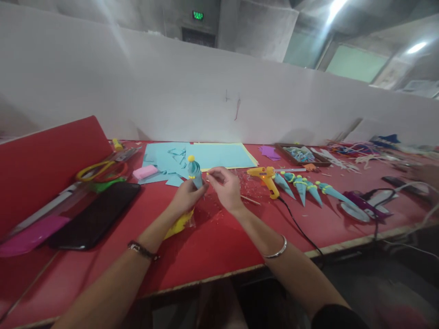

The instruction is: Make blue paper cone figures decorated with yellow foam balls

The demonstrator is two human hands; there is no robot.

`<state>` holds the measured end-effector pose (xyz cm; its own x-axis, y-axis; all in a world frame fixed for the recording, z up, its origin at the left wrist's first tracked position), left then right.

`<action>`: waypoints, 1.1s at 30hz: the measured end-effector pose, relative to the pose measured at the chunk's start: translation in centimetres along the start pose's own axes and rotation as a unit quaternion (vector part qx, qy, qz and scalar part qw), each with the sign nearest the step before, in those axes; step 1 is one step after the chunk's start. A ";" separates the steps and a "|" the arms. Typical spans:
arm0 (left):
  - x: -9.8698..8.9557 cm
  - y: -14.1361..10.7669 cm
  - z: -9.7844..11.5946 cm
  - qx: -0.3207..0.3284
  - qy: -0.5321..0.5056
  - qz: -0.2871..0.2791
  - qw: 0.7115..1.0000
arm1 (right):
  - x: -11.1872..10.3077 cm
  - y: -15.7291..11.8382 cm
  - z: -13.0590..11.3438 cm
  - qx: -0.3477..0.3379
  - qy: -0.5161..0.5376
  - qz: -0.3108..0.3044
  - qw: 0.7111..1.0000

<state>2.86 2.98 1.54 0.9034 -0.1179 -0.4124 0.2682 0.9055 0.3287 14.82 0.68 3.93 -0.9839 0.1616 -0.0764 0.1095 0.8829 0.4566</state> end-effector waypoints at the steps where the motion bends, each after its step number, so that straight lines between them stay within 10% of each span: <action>1: 0.0 0.0 0.0 0.003 0.002 -0.002 1.000 | 0.0 0.0 0.0 -0.002 0.000 0.003 1.000; 33: 0.7 -0.3 0.0 0.012 0.005 -0.049 0.999 | -0.7 -0.5 -2.2 -0.152 -0.061 0.025 0.986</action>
<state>3.42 2.66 1.20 0.8687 -0.2022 -0.4523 0.3638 0.8800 0.3053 15.17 -0.84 5.68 -0.9518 0.2699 -0.1456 0.0914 0.7028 0.7054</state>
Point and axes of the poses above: each hand's wrist, its own y-axis towards the middle knuckle, its own x-axis out of the palm, z = x × y, the point moved 5 cm from there along y, towards the middle knuckle, and after that the axes turned 6 degrees about x, right-handed, at the moved point
